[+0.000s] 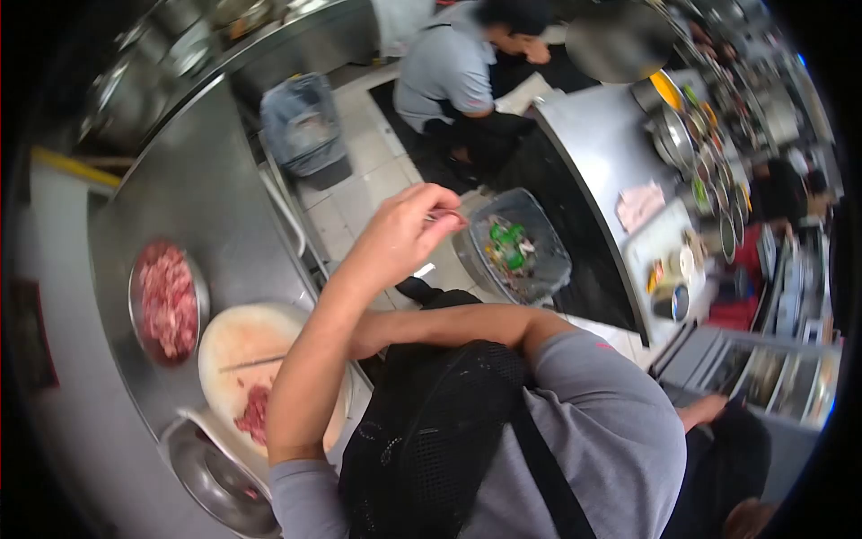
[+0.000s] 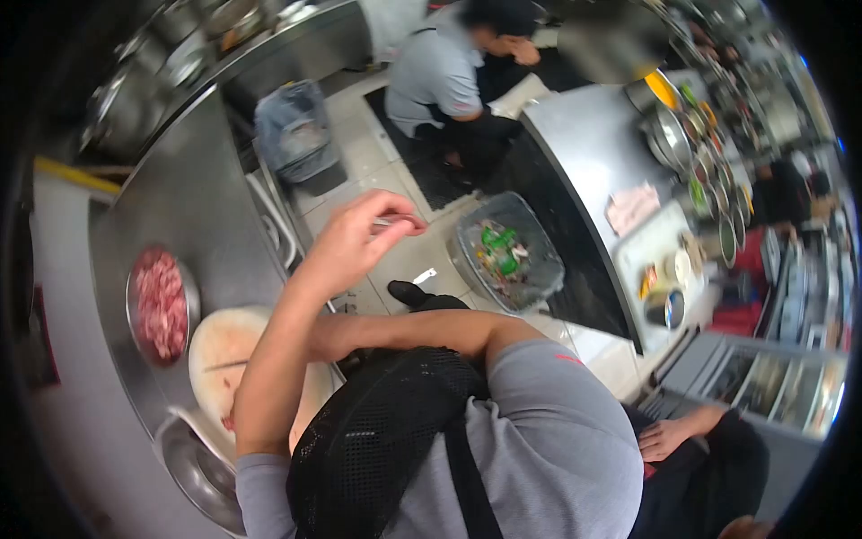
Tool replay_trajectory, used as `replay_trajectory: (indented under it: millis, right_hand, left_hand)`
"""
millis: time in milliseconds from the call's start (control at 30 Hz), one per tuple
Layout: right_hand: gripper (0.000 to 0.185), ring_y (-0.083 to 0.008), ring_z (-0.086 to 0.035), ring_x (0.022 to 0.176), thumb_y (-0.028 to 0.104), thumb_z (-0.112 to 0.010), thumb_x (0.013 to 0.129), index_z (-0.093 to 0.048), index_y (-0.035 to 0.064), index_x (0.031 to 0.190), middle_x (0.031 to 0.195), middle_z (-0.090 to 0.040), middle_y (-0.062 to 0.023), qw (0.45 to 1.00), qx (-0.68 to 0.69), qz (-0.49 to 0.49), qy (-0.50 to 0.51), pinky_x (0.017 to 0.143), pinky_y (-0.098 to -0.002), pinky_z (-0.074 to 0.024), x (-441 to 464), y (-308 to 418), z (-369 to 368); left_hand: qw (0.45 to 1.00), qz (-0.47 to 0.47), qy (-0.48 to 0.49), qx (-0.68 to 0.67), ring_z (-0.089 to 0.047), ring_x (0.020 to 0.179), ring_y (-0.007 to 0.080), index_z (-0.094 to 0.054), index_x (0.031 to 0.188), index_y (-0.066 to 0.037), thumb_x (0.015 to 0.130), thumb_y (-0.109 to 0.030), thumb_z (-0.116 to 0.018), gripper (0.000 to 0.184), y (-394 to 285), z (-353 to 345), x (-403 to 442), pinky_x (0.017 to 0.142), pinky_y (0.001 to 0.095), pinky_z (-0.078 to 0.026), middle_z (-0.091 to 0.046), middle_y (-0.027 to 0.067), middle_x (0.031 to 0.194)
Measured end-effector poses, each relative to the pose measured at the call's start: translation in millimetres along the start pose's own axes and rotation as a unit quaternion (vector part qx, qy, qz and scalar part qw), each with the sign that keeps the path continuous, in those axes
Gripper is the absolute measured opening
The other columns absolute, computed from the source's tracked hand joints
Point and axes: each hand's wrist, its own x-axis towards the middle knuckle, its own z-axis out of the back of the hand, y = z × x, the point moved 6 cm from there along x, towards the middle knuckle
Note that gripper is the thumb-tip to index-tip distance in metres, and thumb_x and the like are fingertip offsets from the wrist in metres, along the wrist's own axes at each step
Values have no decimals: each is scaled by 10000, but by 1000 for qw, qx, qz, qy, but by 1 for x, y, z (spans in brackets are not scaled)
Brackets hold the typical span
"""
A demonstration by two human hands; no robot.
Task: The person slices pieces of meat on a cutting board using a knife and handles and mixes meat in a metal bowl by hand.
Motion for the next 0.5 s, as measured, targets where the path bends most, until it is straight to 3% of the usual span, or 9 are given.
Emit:
replay_trajectory:
  millis: [67, 167, 233, 267, 367, 400, 433, 467, 500]
  right_hand:
    - [465, -429, -729, 1056, 386, -620, 1034, -631, 84, 1388, 1149, -752, -223, 993, 56, 71, -72, 935, -572, -561, -16, 0, 10]
    - [459, -458, -666, 1208, 383, -646, 1041, -666, 36, 1339, 1279, -718, -256, 993, 113, -8, -17, 1056, -541, -513, -30, -8, -5]
    - [444, -466, -725, 1073, 384, -615, 1043, -620, 72, 1357, 1142, -741, -258, 974, -7, -173, 144, 940, -592, -561, -28, 3, 8]
    - [411, -476, -726, 1055, 370, -614, 1039, -618, 73, 1324, 1115, -739, -264, 971, -9, -185, 153, 915, -590, -569, -27, 11, 16]
    - [350, -477, -719, 1054, 346, -614, 1039, -638, 90, 1277, 1134, -743, -238, 978, 8, -172, 120, 882, -591, -577, -17, 6, 4]
    - [326, -460, -711, 1065, 325, -611, 1041, -657, 111, 1283, 1169, -743, -206, 989, 21, -82, 121, 878, -577, -578, -11, 11, 5]
    - [318, -439, -702, 1084, 316, -615, 1045, -668, 123, 1292, 1208, -737, -189, 988, -12, -52, 147, 898, -553, -574, -9, 13, 5]
    - [341, -434, -704, 1087, 328, -615, 1058, -653, 122, 1328, 1203, -735, -214, 988, 17, -95, 122, 902, -537, -573, -8, 18, 16]
    - [359, -451, -709, 1069, 328, -624, 1066, -634, 105, 1346, 1171, -746, -231, 970, -23, -157, 183, 883, -541, -575, 0, 26, 23]
  left_hand:
    - [997, 23, 70, -22, -694, 1227, 304, -603, 1424, -37, 1032, -143, -712, 421, 9, -44, 23, 997, 400, -599, -673, 162, 1359]
    - [996, -13, 32, 85, -664, 1277, 302, -583, 1457, -57, 1023, -151, -724, 466, 4, -27, 8, 1033, 409, -577, -630, 149, 1466]
    - [992, 27, -21, 121, -642, 1325, 290, -632, 1419, -59, 999, -117, -733, 436, -19, 23, -22, 1051, 388, -559, -624, 125, 1509]
    - [986, 45, -47, 154, -635, 1341, 282, -647, 1406, -54, 992, -104, -734, 425, -35, 52, -41, 1060, 384, -552, -623, 125, 1516]
    - [946, 65, -200, 246, -677, 1266, 271, -679, 1362, -27, 959, -65, -753, 411, -87, 136, -129, 1010, 365, -542, -678, 147, 1439]
    - [928, 71, -302, 205, -674, 1267, 261, -668, 1366, -4, 986, -57, -732, 389, -105, 164, -173, 1015, 355, -540, -676, 147, 1437]
    - [893, 72, -409, 175, -671, 1269, 251, -657, 1370, 19, 1012, -49, -711, 368, -127, 185, -226, 1020, 345, -539, -673, 147, 1435]
    - [838, 92, -498, 203, -666, 1271, 238, -643, 1379, 33, 1036, -46, -687, 355, -144, 200, -281, 1033, 340, -534, -672, 148, 1428]
    - [773, 107, -580, 234, -661, 1273, 225, -629, 1389, 46, 1060, -43, -664, 342, -160, 208, -339, 1046, 335, -530, -670, 148, 1420]
